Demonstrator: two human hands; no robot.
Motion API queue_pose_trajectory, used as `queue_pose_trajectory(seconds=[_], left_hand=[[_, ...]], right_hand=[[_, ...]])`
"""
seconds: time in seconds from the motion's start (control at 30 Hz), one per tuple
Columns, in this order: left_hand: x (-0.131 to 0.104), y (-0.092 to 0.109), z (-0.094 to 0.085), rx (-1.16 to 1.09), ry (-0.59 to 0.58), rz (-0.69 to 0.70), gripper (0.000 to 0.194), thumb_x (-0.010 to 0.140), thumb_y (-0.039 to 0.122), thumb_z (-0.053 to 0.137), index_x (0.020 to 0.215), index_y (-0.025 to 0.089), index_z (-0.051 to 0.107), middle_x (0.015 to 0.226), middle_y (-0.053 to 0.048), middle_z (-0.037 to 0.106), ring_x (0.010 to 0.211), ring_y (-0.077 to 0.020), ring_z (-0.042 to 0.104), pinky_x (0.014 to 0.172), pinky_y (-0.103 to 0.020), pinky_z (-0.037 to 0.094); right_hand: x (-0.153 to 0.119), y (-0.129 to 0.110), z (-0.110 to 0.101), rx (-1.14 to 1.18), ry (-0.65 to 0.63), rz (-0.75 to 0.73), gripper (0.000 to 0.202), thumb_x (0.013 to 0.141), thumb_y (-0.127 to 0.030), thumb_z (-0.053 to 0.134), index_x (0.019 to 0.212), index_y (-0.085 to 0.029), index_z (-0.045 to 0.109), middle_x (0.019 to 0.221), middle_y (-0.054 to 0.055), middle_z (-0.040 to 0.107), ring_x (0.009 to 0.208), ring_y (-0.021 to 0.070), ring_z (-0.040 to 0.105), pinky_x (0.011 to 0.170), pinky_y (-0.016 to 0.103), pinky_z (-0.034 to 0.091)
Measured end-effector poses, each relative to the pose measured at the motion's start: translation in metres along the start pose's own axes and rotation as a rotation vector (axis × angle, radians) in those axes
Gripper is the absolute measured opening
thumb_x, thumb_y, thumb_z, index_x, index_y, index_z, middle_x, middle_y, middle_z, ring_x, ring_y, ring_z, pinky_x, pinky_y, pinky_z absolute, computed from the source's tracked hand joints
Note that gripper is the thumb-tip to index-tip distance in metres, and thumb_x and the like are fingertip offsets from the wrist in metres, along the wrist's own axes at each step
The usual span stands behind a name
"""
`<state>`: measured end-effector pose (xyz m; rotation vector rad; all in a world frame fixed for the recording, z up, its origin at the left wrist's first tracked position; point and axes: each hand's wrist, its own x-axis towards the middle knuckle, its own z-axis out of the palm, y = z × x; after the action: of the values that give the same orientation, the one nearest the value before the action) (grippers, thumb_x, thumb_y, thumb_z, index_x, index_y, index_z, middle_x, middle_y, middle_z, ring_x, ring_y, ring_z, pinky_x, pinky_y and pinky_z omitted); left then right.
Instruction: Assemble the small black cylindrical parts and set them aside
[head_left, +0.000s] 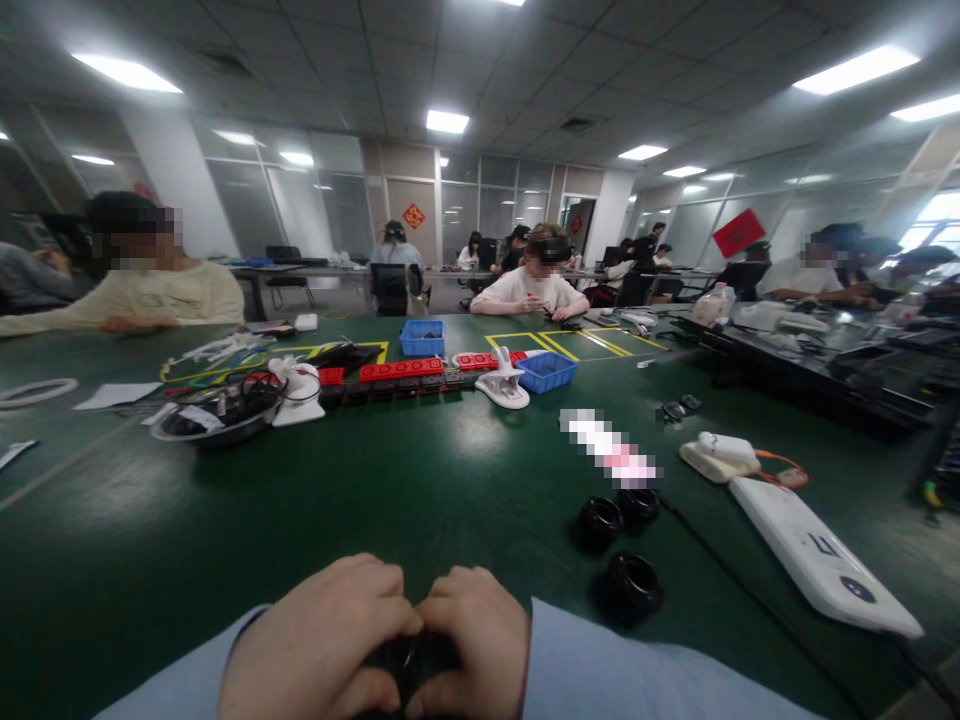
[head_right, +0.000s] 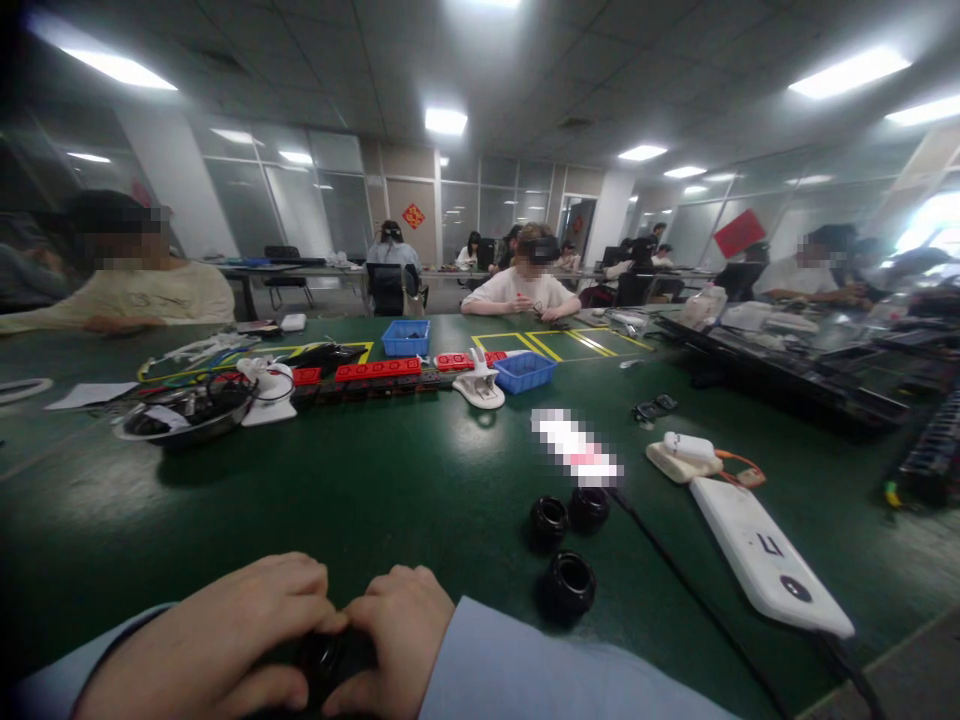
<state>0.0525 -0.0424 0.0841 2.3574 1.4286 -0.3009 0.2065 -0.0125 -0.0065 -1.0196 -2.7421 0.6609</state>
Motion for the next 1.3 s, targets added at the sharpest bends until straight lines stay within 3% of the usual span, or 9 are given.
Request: queue_pose_trajectory(seconds=[0.1, 0.33, 0.53, 0.7, 0.77, 0.87, 0.97, 1.07, 1.3], left_hand=[[0.004, 0.006, 0.001, 0.039, 0.026, -0.119, 0.018, 0.074, 0.03, 0.063, 0.083, 0.016, 0.067, 0.087, -0.008, 0.063, 0.085, -0.027, 0.057, 0.074, -0.039, 0.044], [0.01, 0.017, 0.018, 0.173, 0.136, -0.314, 0.031, 0.081, 0.039, 0.053, 0.082, 0.011, 0.067, 0.082, -0.013, 0.065, 0.082, -0.0311, 0.061, 0.075, -0.043, 0.044], [0.013, 0.018, 0.029, 0.193, 0.216, -0.356, 0.043, 0.084, 0.049, 0.044, 0.078, 0.013, 0.067, 0.076, -0.013, 0.066, 0.077, -0.0306, 0.062, 0.072, -0.043, 0.045], [0.004, 0.01, 0.014, 0.172, 0.24, -0.325, 0.045, 0.071, 0.057, 0.057, 0.08, 0.014, 0.066, 0.079, -0.012, 0.065, 0.08, -0.0321, 0.059, 0.075, -0.047, 0.042], [0.0, 0.002, 0.004, 0.137, 0.261, -0.241, 0.041, 0.069, 0.054, 0.061, 0.084, 0.017, 0.066, 0.083, -0.009, 0.064, 0.083, -0.0302, 0.057, 0.077, -0.046, 0.041], [-0.003, -0.013, -0.003, 0.009, 0.161, 0.058, 0.023, 0.072, 0.036, 0.063, 0.092, 0.024, 0.064, 0.091, -0.003, 0.062, 0.087, -0.0231, 0.056, 0.078, -0.036, 0.042], [-0.002, -0.025, 0.0, -0.106, 0.047, 0.234, 0.034, 0.068, 0.017, 0.061, 0.1, 0.028, 0.06, 0.1, 0.001, 0.061, 0.092, -0.0194, 0.056, 0.081, -0.029, 0.042], [0.001, -0.028, 0.006, -0.138, 0.004, 0.227, 0.043, 0.065, 0.01, 0.057, 0.104, 0.028, 0.058, 0.104, 0.001, 0.06, 0.093, -0.0194, 0.056, 0.081, -0.029, 0.043], [-0.001, -0.009, 0.003, -0.039, -0.019, 0.015, 0.027, 0.068, 0.012, 0.057, 0.092, 0.023, 0.062, 0.093, -0.002, 0.061, 0.086, -0.022, 0.057, 0.072, -0.031, 0.045]], right_hand=[[0.001, -0.002, 0.003, 0.031, 0.022, 0.058, 0.048, 0.063, -0.062, 0.064, 0.088, -0.022, 0.063, 0.08, 0.001, 0.06, 0.076, 0.0182, 0.05, 0.062, 0.029, 0.03], [0.001, -0.007, -0.004, 0.093, 0.002, 0.115, 0.048, 0.058, -0.055, 0.072, 0.091, -0.022, 0.063, 0.085, 0.001, 0.062, 0.08, 0.0188, 0.052, 0.066, 0.029, 0.032], [0.001, -0.01, -0.006, 0.086, -0.01, 0.11, 0.049, 0.058, -0.052, 0.074, 0.093, -0.021, 0.062, 0.088, 0.002, 0.062, 0.083, 0.0198, 0.052, 0.069, 0.03, 0.033], [-0.001, -0.006, -0.003, 0.067, 0.021, 0.076, 0.047, 0.06, -0.054, 0.071, 0.093, -0.022, 0.062, 0.085, 0.001, 0.062, 0.078, 0.0189, 0.052, 0.065, 0.029, 0.031], [-0.001, -0.004, -0.002, 0.068, 0.033, 0.043, 0.047, 0.063, -0.056, 0.069, 0.096, -0.023, 0.061, 0.086, 0.001, 0.061, 0.079, 0.0187, 0.051, 0.064, 0.029, 0.031], [0.0, -0.001, -0.001, 0.039, 0.022, 0.012, 0.046, 0.065, -0.059, 0.065, 0.093, -0.023, 0.061, 0.084, 0.001, 0.06, 0.078, 0.0183, 0.05, 0.062, 0.028, 0.029], [0.002, 0.001, 0.0, 0.002, 0.004, 0.001, 0.045, 0.065, -0.061, 0.064, 0.086, -0.021, 0.06, 0.081, 0.001, 0.059, 0.076, 0.0175, 0.049, 0.06, 0.028, 0.028], [0.002, 0.001, 0.0, 0.0, -0.001, 0.001, 0.046, 0.065, -0.062, 0.063, 0.087, -0.022, 0.059, 0.08, 0.0, 0.058, 0.075, 0.017, 0.048, 0.06, 0.027, 0.027], [0.0, -0.001, 0.0, 0.006, 0.009, 0.018, 0.046, 0.065, -0.064, 0.062, 0.084, -0.021, 0.06, 0.079, 0.0, 0.057, 0.075, 0.0169, 0.048, 0.06, 0.027, 0.028]])
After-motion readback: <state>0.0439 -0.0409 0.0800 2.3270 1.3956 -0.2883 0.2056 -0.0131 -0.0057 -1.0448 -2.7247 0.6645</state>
